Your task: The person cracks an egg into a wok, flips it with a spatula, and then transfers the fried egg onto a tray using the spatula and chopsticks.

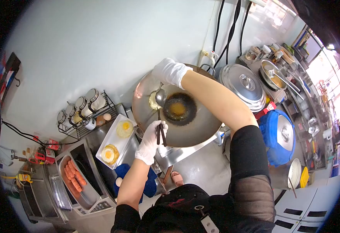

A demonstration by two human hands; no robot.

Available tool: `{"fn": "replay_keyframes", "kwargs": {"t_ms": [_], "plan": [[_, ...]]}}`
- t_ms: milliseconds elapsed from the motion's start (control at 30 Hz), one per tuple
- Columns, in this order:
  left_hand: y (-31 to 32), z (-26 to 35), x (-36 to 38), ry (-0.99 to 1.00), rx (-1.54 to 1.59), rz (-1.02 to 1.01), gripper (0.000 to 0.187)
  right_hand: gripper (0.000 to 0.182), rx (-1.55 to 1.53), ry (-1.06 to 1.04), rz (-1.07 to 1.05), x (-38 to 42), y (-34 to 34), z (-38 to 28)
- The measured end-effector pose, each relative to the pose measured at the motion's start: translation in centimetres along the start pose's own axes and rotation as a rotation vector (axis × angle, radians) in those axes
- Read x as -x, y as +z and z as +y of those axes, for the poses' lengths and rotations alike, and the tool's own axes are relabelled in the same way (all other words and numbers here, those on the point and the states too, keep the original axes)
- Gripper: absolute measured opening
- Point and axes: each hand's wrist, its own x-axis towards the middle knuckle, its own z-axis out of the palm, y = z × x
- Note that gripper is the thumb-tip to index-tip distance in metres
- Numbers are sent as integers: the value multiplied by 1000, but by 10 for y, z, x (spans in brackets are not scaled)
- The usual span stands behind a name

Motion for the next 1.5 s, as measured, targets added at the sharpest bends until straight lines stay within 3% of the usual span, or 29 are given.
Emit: {"fn": "replay_keyframes", "kwargs": {"t_ms": [33,133,233,333,433,467,800,900,1033,1100,1200,1333,1400,1500], "plan": [[2,-6,7,59,-9,111,17,14,1,-5,2,-5,-4,-3],[0,-7,33,29,-56,104,18,20,28,-56,-84,-14,-15,-12],[-10,-7,47,-50,-82,-78,18,20,19,-73,-55,-18,-29,-21],[-1,-14,60,14,-80,93,18,22,6,-74,-47,-26,-38,-27],[-4,-15,65,5,-86,75,17,20,-2,-79,-55,-42,-38,-35],[-8,-12,67,-11,-56,-1,14,20,-5,-100,-26,-46,-38,-38],[-13,-15,70,-1,-156,4,14,6,108,-288,221,-93,-22,-69],[-12,-15,70,17,-181,30,16,19,174,-279,84,-99,-30,-75],[-10,-16,73,9,-216,23,20,19,115,-245,71,-101,-29,-73],[-10,-16,74,5,-204,31,20,5,152,-293,234,-102,-26,-72],[-13,-16,71,12,-245,18,20,17,186,-258,79,-96,-40,-72],[-15,-15,67,10,-238,49,18,17,195,-274,92,-95,-43,-73],[-14,-16,65,4,-223,56,18,5,93,-270,205,-95,-40,-75],[-12,-16,63,21,-221,107,18,17,138,-295,84,-96,-49,-78]]}}
